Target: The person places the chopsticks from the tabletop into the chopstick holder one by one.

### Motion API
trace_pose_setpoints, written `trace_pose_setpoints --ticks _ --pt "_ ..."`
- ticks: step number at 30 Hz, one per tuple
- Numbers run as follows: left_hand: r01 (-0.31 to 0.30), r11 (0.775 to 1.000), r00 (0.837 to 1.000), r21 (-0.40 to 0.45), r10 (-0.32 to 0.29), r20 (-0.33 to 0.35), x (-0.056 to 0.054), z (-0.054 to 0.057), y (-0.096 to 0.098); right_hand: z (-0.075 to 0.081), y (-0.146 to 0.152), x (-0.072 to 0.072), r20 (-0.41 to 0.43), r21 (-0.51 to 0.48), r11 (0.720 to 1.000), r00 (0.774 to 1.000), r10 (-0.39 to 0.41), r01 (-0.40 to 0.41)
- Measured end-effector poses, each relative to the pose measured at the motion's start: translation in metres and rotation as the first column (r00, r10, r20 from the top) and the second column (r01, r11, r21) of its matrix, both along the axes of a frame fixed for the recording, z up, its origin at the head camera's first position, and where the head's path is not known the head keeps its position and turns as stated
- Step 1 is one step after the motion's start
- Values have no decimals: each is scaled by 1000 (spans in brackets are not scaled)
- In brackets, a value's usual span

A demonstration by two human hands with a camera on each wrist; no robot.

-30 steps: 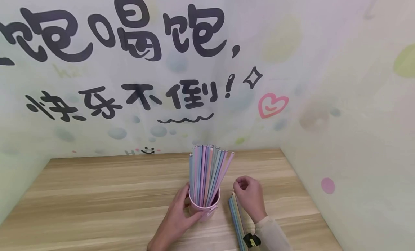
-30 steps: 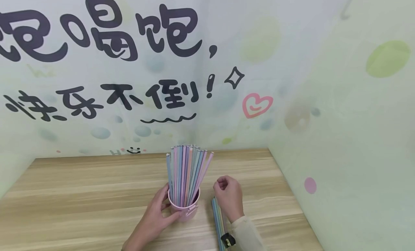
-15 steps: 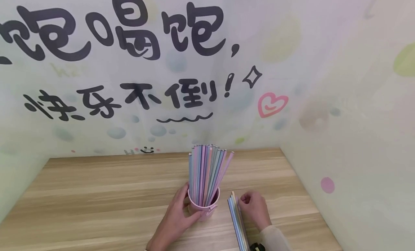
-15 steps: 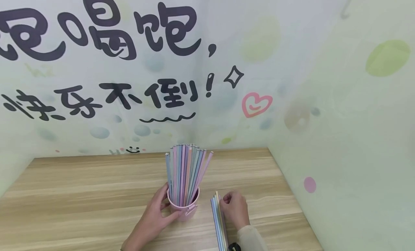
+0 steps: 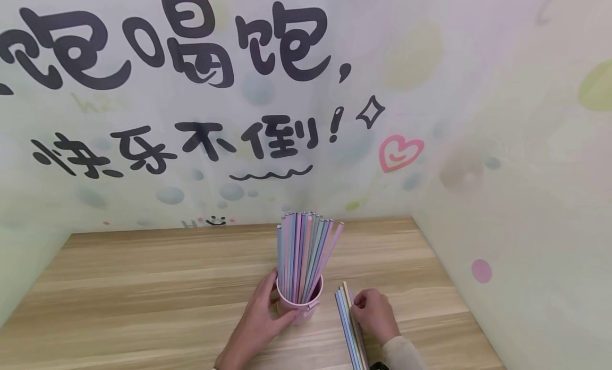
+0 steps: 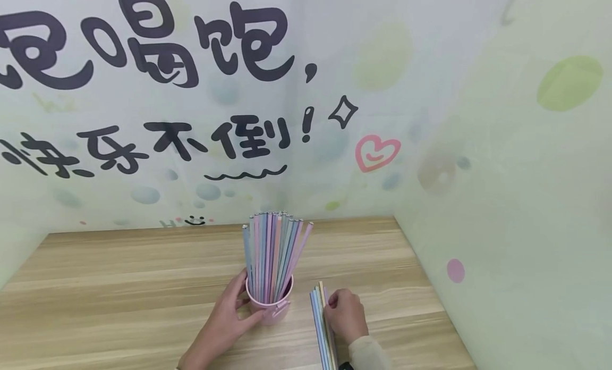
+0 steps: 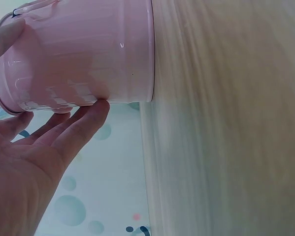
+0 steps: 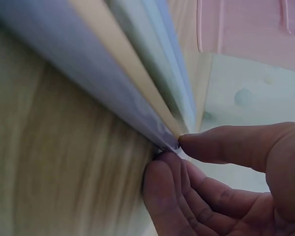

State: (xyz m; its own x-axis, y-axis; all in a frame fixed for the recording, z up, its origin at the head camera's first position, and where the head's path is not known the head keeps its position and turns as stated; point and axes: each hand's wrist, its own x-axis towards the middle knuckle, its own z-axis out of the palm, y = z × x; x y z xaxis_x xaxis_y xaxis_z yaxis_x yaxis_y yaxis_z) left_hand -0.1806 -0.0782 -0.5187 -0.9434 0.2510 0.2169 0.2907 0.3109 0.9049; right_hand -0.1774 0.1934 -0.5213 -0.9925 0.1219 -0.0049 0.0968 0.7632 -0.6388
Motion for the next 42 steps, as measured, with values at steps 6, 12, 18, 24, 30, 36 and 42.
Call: trace_pose_setpoints --ticks 6,12,18,24,30,36,42 --pt "0 1000 1000 -3 0 -4 0 0 0 2 4 3 36 36 999 999 -19 18" --pt "-2 1000 1000 3 2 3 2 1 0 4 8 5 58 78 996 997 -50 45" --pt "-2 1000 1000 -11 2 14 2 2 0 6 9 5 112 118 990 990 -90 77" --pt "-5 1000 1000 -18 5 16 2 1 0 7 10 5 107 156 985 990 -92 75" --pt "-1 1000 1000 -11 1 19 3 2 1 2 17 6 81 104 991 992 -95 86" --pt "0 1000 1000 -7 0 12 3 2 1 18 30 3 56 -20 995 994 -94 95" --pt "-11 1000 1000 -10 11 0 2 2 1 52 40 -5 2 -223 964 989 -146 142"
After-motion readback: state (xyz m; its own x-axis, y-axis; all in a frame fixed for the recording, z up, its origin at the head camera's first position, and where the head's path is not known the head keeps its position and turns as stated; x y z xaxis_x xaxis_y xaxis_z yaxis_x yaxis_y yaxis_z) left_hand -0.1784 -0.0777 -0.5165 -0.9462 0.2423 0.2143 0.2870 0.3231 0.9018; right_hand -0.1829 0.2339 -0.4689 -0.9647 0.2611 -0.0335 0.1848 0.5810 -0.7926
